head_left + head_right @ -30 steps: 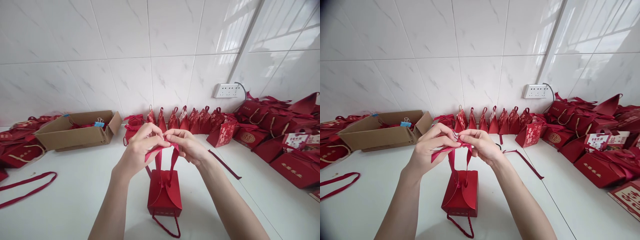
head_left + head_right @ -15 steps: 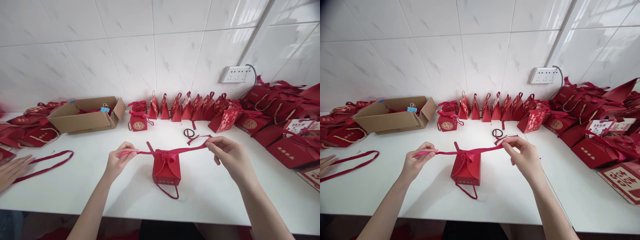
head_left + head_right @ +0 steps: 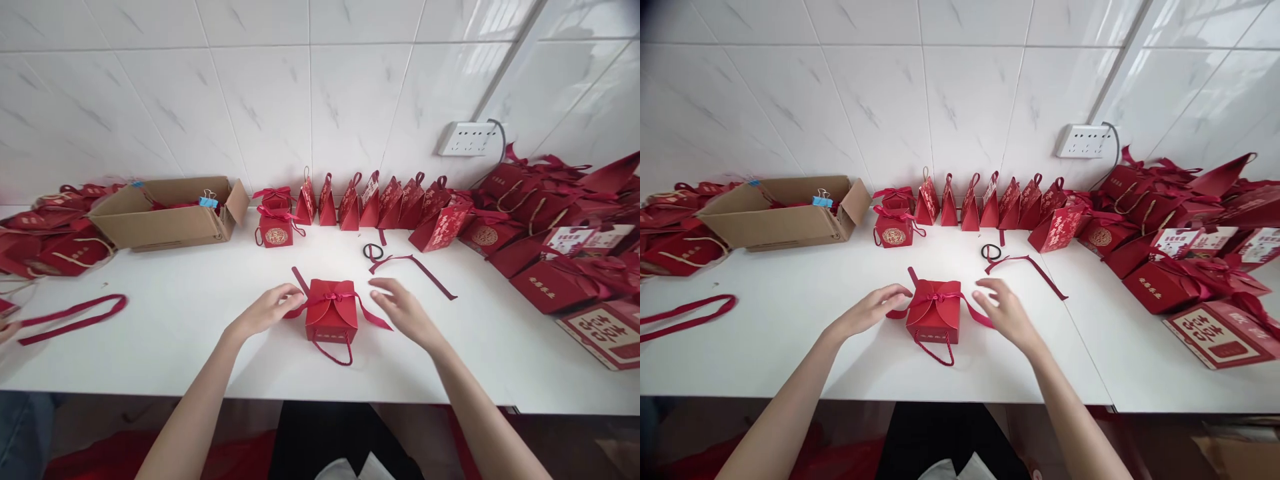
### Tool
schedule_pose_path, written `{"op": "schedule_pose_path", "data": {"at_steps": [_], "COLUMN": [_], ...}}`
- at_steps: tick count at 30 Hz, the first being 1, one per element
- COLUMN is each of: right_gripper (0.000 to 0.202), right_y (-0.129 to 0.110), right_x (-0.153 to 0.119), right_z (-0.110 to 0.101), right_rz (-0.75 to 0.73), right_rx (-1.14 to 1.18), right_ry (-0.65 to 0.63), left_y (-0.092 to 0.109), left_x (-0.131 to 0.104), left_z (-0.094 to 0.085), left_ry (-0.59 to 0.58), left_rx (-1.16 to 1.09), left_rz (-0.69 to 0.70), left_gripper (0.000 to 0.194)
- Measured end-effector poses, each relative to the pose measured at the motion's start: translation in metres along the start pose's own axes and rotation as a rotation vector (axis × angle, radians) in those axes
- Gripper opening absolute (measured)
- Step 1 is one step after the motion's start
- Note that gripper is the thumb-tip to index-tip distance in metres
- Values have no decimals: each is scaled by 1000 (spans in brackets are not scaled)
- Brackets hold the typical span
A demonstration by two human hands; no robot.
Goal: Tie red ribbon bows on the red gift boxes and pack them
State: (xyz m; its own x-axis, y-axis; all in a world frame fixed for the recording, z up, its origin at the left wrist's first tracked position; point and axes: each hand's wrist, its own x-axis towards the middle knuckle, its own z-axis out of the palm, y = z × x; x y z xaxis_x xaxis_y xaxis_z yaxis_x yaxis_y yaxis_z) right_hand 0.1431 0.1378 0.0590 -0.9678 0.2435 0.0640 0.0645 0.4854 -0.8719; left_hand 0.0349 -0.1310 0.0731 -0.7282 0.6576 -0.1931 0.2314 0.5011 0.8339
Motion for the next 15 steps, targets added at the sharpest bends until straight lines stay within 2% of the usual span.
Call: {"op": "schedule_pose_path", "data": {"at_steps": [3,6,10,15], "right_gripper": [45,51,46,40], "right_y": [-9,-3,6,8], "right_x": [11,14,10,1], "right_z": [19,26,25,14], "right_rz": [81,223,307,240], "right_rx": [147,369,548,524], "right_ry": [-199,-242,-302,-255], "left_y": [4,-6,-17,-25], "left_x": [12,17,16,14], "left_z": [7,13,18,20], "left_ry": [-188,-253,-189,-89], "left_rx": [-137,-286,-441,-491], "left_rz": [9,17,22,-42], "left_gripper": [44,40,37,37]}}
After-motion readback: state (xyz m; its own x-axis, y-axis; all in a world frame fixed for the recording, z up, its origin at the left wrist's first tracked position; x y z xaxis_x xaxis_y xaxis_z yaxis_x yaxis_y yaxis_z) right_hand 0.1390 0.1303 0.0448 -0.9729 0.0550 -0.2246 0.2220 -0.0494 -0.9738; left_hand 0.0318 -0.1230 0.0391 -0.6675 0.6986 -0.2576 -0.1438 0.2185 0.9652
